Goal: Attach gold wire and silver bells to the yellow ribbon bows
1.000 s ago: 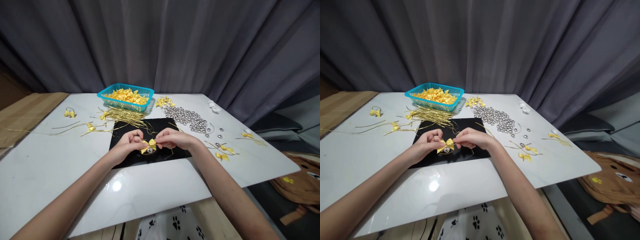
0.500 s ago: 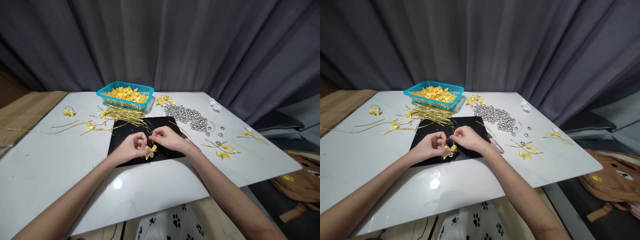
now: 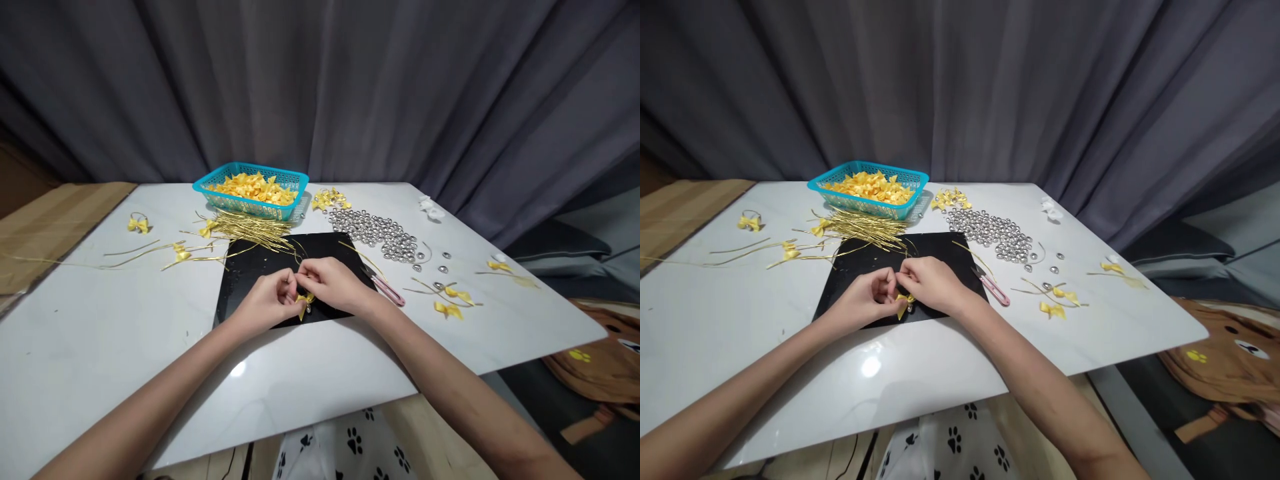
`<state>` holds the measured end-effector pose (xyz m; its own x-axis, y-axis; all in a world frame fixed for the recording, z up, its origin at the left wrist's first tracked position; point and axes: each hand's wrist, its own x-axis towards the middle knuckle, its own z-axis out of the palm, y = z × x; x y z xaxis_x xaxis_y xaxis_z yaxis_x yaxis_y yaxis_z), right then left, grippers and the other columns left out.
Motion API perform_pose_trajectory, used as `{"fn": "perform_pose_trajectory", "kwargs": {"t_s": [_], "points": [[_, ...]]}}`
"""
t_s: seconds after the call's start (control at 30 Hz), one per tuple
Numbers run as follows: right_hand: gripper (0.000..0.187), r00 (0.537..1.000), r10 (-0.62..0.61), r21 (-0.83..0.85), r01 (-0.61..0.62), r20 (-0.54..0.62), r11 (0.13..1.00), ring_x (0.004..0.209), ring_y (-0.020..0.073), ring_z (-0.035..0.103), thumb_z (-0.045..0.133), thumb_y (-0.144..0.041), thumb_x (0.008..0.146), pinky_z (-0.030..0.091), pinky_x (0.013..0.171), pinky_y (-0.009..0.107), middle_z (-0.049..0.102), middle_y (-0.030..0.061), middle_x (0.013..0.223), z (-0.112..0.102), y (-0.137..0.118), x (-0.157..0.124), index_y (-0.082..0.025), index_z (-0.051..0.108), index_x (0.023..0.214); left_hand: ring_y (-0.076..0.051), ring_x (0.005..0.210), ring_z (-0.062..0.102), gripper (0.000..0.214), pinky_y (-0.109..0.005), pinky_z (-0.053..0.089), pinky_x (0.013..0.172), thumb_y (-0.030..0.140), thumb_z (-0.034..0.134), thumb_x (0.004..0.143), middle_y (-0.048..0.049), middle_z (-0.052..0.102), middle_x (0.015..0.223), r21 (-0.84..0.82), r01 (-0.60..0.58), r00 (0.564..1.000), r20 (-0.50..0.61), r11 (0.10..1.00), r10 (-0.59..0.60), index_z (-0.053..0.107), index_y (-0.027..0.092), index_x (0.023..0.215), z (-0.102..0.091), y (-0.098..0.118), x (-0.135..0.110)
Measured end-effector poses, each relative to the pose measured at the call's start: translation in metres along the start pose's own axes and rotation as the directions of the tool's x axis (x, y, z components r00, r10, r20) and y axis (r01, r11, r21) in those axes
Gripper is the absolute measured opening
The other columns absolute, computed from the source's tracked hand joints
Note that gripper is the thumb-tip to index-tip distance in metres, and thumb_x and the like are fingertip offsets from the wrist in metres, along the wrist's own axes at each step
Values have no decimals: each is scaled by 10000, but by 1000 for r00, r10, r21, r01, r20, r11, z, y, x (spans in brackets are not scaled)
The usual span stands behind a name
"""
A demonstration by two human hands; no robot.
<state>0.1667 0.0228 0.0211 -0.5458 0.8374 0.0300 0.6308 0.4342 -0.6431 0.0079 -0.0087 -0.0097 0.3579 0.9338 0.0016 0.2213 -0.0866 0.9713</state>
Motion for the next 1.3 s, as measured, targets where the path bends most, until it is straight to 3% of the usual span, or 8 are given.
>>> {"fn": "perform_pose_trajectory", "kwargs": {"t_s": [0.1,0.27,0.43,0.7,0.9,1.13,1.2,1.3], "points": [[202,999,33,104,-32,-3,994,517,66,331,504,-277,838,218,513,219,415,-50,561,0,1,0,-144,531,688,-61,478,464,282,-180,360,476,171,642,638,85,455,536,-13,15,996,-83,1000,-16,363,199,648,0,0,2],[193,948,111,267,-195,298,944,514,68,327,578,-295,764,237,507,219,428,-50,552,-35,6,-4,-138,550,655,-67,459,501,288,-177,370,474,167,685,608,85,502,498,-110,52,990,-126,993,-66,404,190,667,-4,5,4],[124,944,215,233,-274,249,933,553,84,409,605,-242,709,269,533,232,555,-9,586,-63,18,-6,-137,634,650,-99,518,576,242,-213,451,552,204,740,609,10,645,569,-223,141,984,-78,965,-162,638,132,816,-10,15,3],[112,847,80,235,-235,525,943,507,71,429,625,-241,713,279,498,214,553,-36,525,-63,22,-11,-151,691,715,-121,616,623,199,-212,476,616,252,788,589,-40,723,699,-336,89,969,-187,937,-160,723,158,752,-14,10,3],[120,833,37,253,-210,553,944,506,59,426,615,-237,739,283,486,198,556,-37,536,-63,17,-12,-139,683,728,-115,622,619,195,-204,468,611,244,790,588,-34,721,702,-364,50,962,-233,930,-143,722,160,750,-13,10,3],[134,809,-16,324,-216,587,921,573,72,494,616,-247,729,332,528,193,653,11,686,-38,27,-4,-129,678,726,-95,542,583,174,-189,454,552,201,803,534,-21,695,611,-465,91,968,-166,881,-188,716,153,678,-9,18,1],[127,818,-29,369,-227,574,901,604,83,516,629,-248,711,356,556,199,663,17,709,-32,28,-3,-133,679,726,-103,535,587,161,-197,459,543,207,799,538,-26,694,605,-459,92,977,-131,883,-170,714,153,663,-8,18,0],[99,884,49,379,-249,465,891,564,70,470,629,-221,692,325,526,194,632,-3,651,-32,25,-1,-136,677,704,-114,542,601,132,-208,469,545,211,784,559,-34,700,625,-431,91,990,-54,898,-127,715,160,660,-8,17,-1]]}}
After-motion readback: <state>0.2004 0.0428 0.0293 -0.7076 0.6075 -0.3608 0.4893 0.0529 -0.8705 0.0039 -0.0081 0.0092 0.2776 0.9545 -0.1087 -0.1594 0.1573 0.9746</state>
